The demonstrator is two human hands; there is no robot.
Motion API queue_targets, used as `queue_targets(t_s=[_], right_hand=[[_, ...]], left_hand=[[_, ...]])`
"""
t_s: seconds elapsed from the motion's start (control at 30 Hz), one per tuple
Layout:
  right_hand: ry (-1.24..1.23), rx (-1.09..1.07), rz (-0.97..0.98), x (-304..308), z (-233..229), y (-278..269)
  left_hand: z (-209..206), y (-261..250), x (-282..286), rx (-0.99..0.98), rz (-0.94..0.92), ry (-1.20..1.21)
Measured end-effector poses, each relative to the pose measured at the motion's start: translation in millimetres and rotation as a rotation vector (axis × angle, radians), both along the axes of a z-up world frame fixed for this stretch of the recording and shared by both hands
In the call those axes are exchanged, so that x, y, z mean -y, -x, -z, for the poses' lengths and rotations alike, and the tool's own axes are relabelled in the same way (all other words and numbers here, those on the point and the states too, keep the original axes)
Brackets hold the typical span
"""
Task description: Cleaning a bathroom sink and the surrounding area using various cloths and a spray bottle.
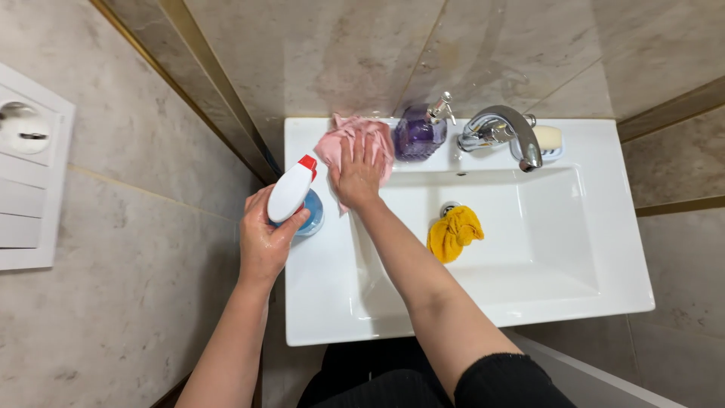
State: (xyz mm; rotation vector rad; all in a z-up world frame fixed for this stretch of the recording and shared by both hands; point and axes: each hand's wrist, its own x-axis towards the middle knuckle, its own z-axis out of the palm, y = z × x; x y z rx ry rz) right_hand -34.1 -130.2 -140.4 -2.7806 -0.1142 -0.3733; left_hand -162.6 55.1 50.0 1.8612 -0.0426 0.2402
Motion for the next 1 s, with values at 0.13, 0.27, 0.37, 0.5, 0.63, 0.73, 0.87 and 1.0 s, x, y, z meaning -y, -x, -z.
queue_targets(t_s=[0.13,0.27,0.37,0.5,0.63,0.73,0.87,1.0], right_hand=[[0.02,-0.053,-0.054,8,-12,-13],[0.027,-0.007,0.005,11,-10,-4],[0.013,0.005,-0.12,32,-8,-9],[-0.016,0.018,-0.132,35,6,-11],[0.052,-0.148,-0.253,49,32,-5],[-0.645,0.06,-0.317,56,2,-6],[-0.201,-0.316,-0.311,62,-34,-1],[0.175,-0.114,-0.378,71,-23,-19]], left_hand=[[1,6,9,-0.007,-0.007,-0.032],[-22,47,18,0.226,-0.143,-0.296],[-11,80,42,0.439,-0.21,-0.448],[22,46,110,0.56,0.098,-0.239],[74,-93,163,0.313,0.223,-0.315],[107,-171,183,0.097,0.314,-0.343],[107,-192,192,0.069,0.507,-0.345],[109,-191,202,0.025,0.463,-0.341]])
